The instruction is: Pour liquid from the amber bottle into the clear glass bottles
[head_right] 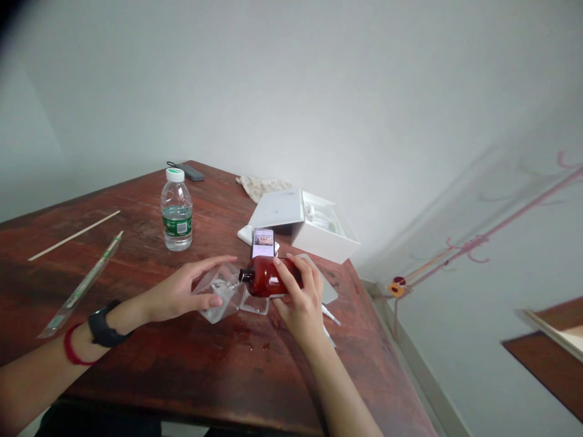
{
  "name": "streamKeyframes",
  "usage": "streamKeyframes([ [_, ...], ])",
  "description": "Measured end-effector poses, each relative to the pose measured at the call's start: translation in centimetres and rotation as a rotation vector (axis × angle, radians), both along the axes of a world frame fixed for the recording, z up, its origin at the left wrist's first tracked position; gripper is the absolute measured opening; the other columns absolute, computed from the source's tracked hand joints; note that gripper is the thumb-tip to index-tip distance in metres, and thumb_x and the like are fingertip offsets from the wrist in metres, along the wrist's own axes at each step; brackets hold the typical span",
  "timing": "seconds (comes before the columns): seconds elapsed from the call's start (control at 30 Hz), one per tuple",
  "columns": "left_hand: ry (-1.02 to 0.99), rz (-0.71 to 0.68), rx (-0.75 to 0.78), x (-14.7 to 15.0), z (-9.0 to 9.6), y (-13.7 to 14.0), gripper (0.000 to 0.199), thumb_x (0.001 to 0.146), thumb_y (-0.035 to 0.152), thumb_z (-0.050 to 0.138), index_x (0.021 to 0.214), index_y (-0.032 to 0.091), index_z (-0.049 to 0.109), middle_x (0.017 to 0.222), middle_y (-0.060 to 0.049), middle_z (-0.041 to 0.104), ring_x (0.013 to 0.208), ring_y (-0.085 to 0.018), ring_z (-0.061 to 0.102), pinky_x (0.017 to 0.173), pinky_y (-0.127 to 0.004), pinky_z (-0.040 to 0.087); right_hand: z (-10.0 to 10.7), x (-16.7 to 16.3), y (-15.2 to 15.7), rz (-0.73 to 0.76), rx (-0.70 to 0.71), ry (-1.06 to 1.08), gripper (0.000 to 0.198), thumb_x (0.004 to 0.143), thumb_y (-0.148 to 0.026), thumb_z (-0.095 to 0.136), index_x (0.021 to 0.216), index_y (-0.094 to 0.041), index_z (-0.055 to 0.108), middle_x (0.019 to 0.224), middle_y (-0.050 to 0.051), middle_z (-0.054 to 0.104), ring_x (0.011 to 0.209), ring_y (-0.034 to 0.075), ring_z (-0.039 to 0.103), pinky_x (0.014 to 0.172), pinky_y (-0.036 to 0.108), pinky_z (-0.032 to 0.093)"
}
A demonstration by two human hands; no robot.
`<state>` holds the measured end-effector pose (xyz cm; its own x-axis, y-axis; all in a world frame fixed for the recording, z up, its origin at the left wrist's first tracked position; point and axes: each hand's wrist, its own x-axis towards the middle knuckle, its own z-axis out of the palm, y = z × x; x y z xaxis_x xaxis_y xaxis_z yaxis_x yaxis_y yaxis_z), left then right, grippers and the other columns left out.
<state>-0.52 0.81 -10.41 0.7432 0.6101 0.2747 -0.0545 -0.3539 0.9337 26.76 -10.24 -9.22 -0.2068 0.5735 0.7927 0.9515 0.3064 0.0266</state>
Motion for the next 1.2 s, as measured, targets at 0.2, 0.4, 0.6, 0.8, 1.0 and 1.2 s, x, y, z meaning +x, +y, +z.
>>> streamKeyframes([
  [0.2,0.008,0.015,0.021,0.00,-0.04,0.18,0.079,0.084,0.053,0.084,0.149,0.015,0.057,0.127,-0.014,0.073,0.116,-0.033,0.070,0.101,-0.045,0.055,0.05,0.12,-0.11,-0.015,0.013,-0.039,0.083,0.090,-0.009,0.073,0.161,-0.040,0.045,0.147,0.015,0.057,0.134,0.041,0.055,0.108,0.066,0.050],
  [0.4,0.010,0.014,0.035,0.11,-0.03,0.15,0.078,0.083,0.054,0.084,0.146,0.015,0.059,0.122,-0.013,0.074,0.111,-0.032,0.071,0.098,-0.043,0.055,0.13,-0.20,-0.30,-0.053,0.057,-0.056,0.081,0.090,-0.007,0.071,0.160,-0.042,0.047,0.149,0.013,0.056,0.137,0.041,0.054,0.111,0.066,0.048],
  [0.6,0.026,0.026,0.054,0.07,-0.18,0.22,0.077,0.083,0.056,0.084,0.145,0.017,0.060,0.123,-0.013,0.075,0.114,-0.033,0.070,0.101,-0.044,0.055,0.03,-0.15,-0.21,-0.049,0.048,-0.053,0.080,0.091,-0.008,0.072,0.159,-0.041,0.048,0.149,0.013,0.057,0.137,0.042,0.054,0.112,0.067,0.048],
  [0.8,0.024,0.013,0.037,0.10,-0.19,0.19,0.078,0.083,0.055,0.085,0.145,0.016,0.060,0.127,-0.014,0.074,0.116,-0.034,0.070,0.103,-0.046,0.054,-0.03,-0.05,-0.24,-0.042,0.045,-0.062,0.080,0.091,-0.007,0.073,0.159,-0.039,0.048,0.148,0.015,0.057,0.137,0.043,0.053,0.111,0.068,0.048],
  [1.0,0.005,0.005,0.030,0.13,-0.35,0.23,0.078,0.082,0.054,0.086,0.144,0.016,0.060,0.126,-0.014,0.075,0.116,-0.033,0.071,0.100,-0.044,0.055,-0.14,-0.05,-0.28,-0.048,0.050,-0.058,0.084,0.088,-0.004,0.072,0.159,-0.041,0.047,0.148,0.014,0.057,0.138,0.042,0.052,0.112,0.068,0.047],
  [1.2,0.005,-0.007,0.026,0.11,-0.27,0.29,0.077,0.082,0.053,0.086,0.144,0.017,0.060,0.124,-0.013,0.075,0.113,-0.032,0.072,0.098,-0.042,0.055,-0.03,-0.09,-0.29,-0.050,0.050,-0.058,0.083,0.087,-0.003,0.072,0.158,-0.040,0.049,0.149,0.013,0.057,0.139,0.042,0.053,0.112,0.066,0.047],
])
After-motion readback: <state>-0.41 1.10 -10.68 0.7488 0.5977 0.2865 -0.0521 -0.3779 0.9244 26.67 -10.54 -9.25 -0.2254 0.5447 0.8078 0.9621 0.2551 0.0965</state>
